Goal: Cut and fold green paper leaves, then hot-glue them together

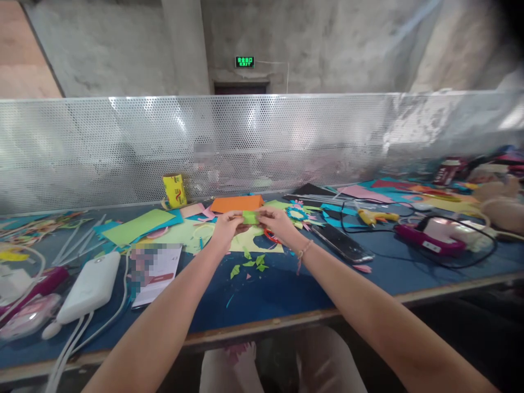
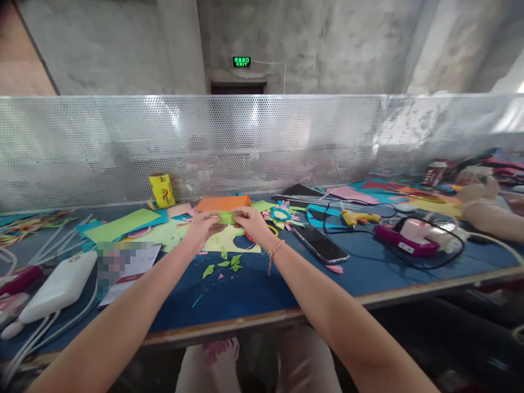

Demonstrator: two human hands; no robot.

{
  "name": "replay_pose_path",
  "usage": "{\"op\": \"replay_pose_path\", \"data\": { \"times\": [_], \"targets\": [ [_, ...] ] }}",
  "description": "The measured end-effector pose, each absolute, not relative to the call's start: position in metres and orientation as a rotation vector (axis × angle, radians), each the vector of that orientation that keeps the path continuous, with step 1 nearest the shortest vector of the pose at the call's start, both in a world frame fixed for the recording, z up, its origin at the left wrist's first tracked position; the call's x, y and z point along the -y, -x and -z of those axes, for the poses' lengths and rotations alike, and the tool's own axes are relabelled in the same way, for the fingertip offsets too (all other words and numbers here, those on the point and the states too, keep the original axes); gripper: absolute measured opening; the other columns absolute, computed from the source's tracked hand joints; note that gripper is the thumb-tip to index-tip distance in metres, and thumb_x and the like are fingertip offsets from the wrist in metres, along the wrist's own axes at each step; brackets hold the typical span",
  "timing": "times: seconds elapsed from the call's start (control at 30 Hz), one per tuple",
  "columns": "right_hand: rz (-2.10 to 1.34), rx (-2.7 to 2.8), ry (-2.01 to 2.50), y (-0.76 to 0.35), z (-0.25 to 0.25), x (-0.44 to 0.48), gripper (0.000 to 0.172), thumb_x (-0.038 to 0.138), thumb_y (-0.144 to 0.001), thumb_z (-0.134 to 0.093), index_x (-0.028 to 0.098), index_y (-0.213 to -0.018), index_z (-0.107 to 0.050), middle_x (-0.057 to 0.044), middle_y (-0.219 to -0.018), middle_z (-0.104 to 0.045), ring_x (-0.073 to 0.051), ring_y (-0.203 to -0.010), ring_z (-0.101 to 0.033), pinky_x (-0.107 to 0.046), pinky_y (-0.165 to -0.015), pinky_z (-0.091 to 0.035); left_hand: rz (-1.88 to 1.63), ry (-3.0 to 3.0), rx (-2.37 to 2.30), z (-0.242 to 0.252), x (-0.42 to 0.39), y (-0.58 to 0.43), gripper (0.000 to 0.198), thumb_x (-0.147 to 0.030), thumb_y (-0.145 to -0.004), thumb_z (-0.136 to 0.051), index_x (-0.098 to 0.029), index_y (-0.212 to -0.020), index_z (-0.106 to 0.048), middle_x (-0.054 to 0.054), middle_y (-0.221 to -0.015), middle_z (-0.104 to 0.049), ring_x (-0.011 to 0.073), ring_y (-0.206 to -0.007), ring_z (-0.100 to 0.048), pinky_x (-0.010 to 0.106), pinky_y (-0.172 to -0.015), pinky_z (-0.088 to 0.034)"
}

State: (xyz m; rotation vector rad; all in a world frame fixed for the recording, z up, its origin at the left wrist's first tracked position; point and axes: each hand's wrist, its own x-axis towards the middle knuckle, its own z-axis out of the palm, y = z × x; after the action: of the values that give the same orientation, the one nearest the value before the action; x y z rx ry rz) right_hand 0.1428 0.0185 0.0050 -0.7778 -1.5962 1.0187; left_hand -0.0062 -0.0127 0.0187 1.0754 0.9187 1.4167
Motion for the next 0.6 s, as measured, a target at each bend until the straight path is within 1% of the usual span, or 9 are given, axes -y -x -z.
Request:
{"op": "replay_pose_path", "data": {
  "times": [0.07, 0.17, 0.27, 0.37, 0.4, 0.47, 0.53, 0.6],
  "targets": [
    [-1.058, 1.545, 0.756, -0.142, -0.003, -0.02, 0.019, 0.025, -0.063, -0.059, 0.016, -0.079, -0.062, 0.002, -0.064, -0.059, -0.008, -0.055, -0.055, -0.025, -0.061, -0.047, -1.422, -1.082, -0.905, -0.019, 0.014, 0.006, 0.015, -0.008, -0.061, -0.056, -0.012, -0.075, -0.057, 0.004, -0.06, -0.064, 0.0136, -0.054, -0.062, 0.027, -0.062, -0.049],
    [-1.078, 1.52, 0.751, -0.142, -0.003, -0.02, 0.015, 0.021, -0.062, -0.057, 0.017, -0.073, -0.065, 0.001, -0.063, -0.061, -0.01, -0.057, -0.057, -0.028, -0.067, -0.048, -1.42, -1.092, -0.896, -0.021, 0.016, 0.006, 0.013, -0.006, -0.061, -0.054, -0.012, -0.072, -0.056, 0.003, -0.056, -0.062, 0.0132, -0.054, -0.061, 0.026, -0.063, -0.049],
    [-1.071, 1.533, 0.727, -0.142, -0.006, -0.017, 0.014, 0.019, -0.062, -0.054, 0.018, -0.069, -0.066, 0.0, -0.066, -0.063, -0.011, -0.06, -0.059, -0.03, -0.072, -0.048, -1.417, -1.073, -0.869, -0.022, 0.017, 0.006, 0.011, -0.005, -0.062, -0.052, -0.012, -0.071, -0.056, 0.004, -0.057, -0.063, 0.0136, -0.056, -0.062, 0.027, -0.065, -0.049],
    [-1.065, 1.542, 0.691, -0.142, -0.009, -0.012, 0.014, 0.023, -0.064, -0.053, 0.018, -0.069, -0.066, 0.0, -0.07, -0.064, -0.012, -0.063, -0.059, -0.03, -0.073, -0.049, -1.41, -1.047, -0.815, -0.021, 0.015, 0.006, 0.005, -0.011, -0.066, -0.055, -0.011, -0.07, -0.055, 0.005, -0.061, -0.064, 0.0144, -0.059, -0.063, 0.029, -0.067, -0.049],
    [-1.041, 1.553, 0.696, -0.141, -0.01, -0.011, 0.014, 0.025, -0.065, -0.054, 0.018, -0.069, -0.066, -0.001, -0.07, -0.063, -0.013, -0.065, -0.059, -0.03, -0.072, -0.049, -1.414, -1.044, -0.802, -0.02, 0.014, 0.006, 0.006, -0.016, -0.067, -0.057, -0.011, -0.07, -0.055, 0.005, -0.063, -0.064, 0.0147, -0.06, -0.063, 0.029, -0.068, -0.049],
    [-0.946, 1.601, 0.729, -0.14, -0.012, -0.009, 0.016, 0.03, -0.066, -0.056, 0.017, -0.069, -0.065, -0.002, -0.072, -0.063, -0.014, -0.067, -0.059, -0.029, -0.069, -0.049, -1.432, -1.063, -0.799, -0.017, 0.012, 0.006, 0.014, -0.022, -0.065, -0.063, -0.012, -0.071, -0.055, 0.005, -0.065, -0.064, 0.0148, -0.061, -0.063, 0.03, -0.068, -0.049],
    [-0.842, 1.658, 0.762, -0.139, -0.012, -0.008, 0.017, 0.031, -0.066, -0.058, 0.017, -0.071, -0.065, -0.003, -0.073, -0.063, -0.014, -0.068, -0.059, -0.029, -0.068, -0.049, -1.455, -1.116, -0.818, -0.015, 0.01, 0.007, 0.021, -0.022, -0.061, -0.068, -0.012, -0.073, -0.055, 0.003, -0.065, -0.063, 0.0141, -0.06, -0.063, 0.029, -0.068, -0.049],
    [-0.811, 1.683, 0.775, -0.139, -0.012, -0.009, 0.016, 0.03, -0.066, -0.059, 0.016, -0.073, -0.063, -0.003, -0.073, -0.063, -0.013, -0.067, -0.058, -0.029, -0.068, -0.048, -1.465, -1.161, -0.848, -0.013, 0.009, 0.007, 0.025, -0.02, -0.058, -0.071, -0.012, -0.075, -0.056, 0.003, -0.062, -0.063, 0.0131, -0.058, -0.062, 0.028, -0.066, -0.049]
  ]
}}
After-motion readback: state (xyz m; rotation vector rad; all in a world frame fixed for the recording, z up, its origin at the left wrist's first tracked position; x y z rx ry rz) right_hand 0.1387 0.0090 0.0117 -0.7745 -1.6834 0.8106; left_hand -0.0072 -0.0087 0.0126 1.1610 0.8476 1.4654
